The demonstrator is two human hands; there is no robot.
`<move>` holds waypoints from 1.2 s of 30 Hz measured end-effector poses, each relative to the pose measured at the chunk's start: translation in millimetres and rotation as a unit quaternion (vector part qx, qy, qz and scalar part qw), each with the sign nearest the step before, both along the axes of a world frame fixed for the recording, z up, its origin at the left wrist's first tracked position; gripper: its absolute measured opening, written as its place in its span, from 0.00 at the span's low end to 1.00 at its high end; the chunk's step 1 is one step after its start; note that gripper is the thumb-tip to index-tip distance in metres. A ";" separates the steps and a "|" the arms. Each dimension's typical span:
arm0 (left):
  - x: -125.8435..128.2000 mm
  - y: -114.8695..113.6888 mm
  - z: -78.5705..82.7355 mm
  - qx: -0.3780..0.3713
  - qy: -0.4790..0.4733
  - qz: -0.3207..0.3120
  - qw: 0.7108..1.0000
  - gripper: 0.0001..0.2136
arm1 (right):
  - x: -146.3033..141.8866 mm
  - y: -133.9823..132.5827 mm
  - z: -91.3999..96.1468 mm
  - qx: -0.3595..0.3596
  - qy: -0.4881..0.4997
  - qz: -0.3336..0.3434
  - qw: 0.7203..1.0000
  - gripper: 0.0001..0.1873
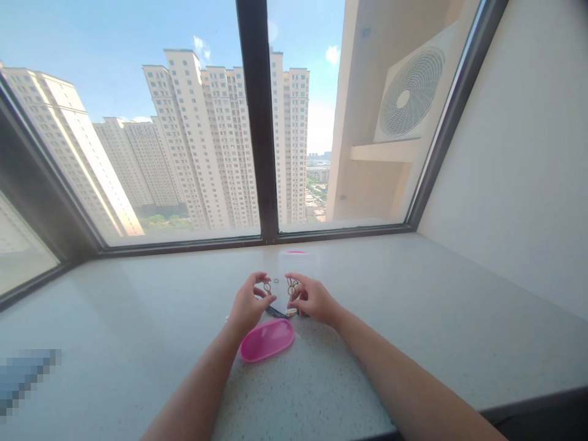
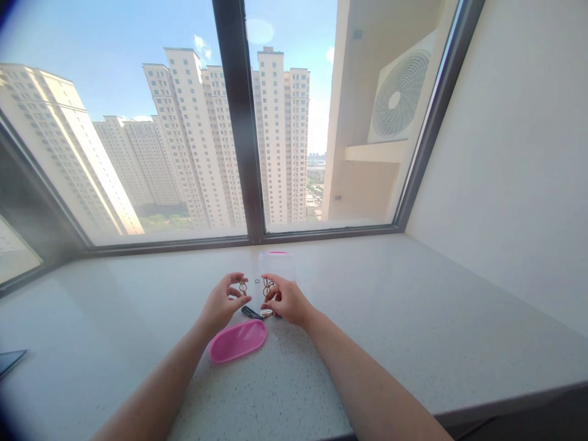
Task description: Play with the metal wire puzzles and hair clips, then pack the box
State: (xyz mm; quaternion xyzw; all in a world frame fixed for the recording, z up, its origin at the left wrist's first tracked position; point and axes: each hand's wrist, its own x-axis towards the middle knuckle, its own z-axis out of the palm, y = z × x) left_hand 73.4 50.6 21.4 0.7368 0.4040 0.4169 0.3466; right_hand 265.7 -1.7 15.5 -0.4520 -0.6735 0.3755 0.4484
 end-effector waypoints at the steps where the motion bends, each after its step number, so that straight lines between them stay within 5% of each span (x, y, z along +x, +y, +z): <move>1: -0.1 -0.1 0.4 0.005 0.006 0.007 1.000 0.22 | -0.2 0.1 0.0 -0.001 0.003 -0.001 1.000 0.34; 10: 0.3 -6.0 9.8 0.049 0.073 0.071 0.994 0.17 | -0.4 -0.1 1.3 0.041 -0.001 -0.051 0.998 0.35; 36: 1.0 -7.0 9.0 0.052 0.064 0.050 0.995 0.16 | -0.7 0.0 -1.6 0.034 -0.021 -0.029 0.999 0.36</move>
